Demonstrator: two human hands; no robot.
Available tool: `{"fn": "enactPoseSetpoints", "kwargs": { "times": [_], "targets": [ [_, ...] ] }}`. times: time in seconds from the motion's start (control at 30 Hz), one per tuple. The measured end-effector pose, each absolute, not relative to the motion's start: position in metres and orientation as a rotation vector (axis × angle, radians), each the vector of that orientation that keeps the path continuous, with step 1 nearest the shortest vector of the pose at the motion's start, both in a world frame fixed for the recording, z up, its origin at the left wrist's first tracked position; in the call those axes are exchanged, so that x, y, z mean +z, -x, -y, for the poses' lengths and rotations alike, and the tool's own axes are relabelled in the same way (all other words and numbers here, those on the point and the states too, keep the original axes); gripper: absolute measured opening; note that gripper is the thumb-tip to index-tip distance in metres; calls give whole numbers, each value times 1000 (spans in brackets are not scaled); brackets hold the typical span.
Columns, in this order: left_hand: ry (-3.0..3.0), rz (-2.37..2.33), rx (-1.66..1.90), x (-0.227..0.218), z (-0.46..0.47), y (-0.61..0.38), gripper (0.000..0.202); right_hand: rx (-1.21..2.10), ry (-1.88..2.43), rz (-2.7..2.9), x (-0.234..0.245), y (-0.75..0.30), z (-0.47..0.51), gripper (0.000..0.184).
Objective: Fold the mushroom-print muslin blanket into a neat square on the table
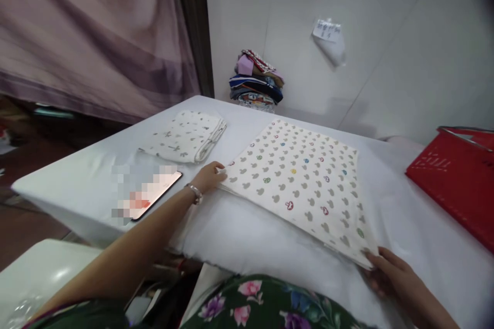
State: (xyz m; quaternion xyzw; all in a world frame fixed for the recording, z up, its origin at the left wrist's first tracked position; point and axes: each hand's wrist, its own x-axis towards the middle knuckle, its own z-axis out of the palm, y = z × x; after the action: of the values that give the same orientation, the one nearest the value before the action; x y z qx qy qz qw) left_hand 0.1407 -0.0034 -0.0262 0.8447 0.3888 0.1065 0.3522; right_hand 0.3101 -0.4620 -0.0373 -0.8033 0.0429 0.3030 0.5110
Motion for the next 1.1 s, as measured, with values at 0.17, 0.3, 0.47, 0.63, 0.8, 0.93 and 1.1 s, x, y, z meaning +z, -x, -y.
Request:
{"fn": "enactPoseSetpoints", "kwargs": {
  "times": [0.17,0.3,0.47,0.63,0.8,0.93,1.1],
  "targets": [
    [-2401,-1024,271,-37,8,-139,38,737,2089,-50,-28,-299,449,43],
    [-2422,-987,349,-38,14,-134,41,656,2162,-42,-24,-295,446,64],
    [-2576,-609,661,-31,27,-119,38,335,2565,285,-28,-303,460,82],
    [-2786,-43,507,-34,47,-119,23,-101,2631,998,-33,-303,453,50],
    [-2817,134,428,-40,55,-140,16,-174,2310,1683,-32,-304,411,28],
    [-2774,200,398,-40,52,-151,23,-121,2240,1805,-31,-306,396,24],
    [-2736,122,377,-40,53,-153,28,-96,2269,1796,-26,-298,391,26]
  ]
}}
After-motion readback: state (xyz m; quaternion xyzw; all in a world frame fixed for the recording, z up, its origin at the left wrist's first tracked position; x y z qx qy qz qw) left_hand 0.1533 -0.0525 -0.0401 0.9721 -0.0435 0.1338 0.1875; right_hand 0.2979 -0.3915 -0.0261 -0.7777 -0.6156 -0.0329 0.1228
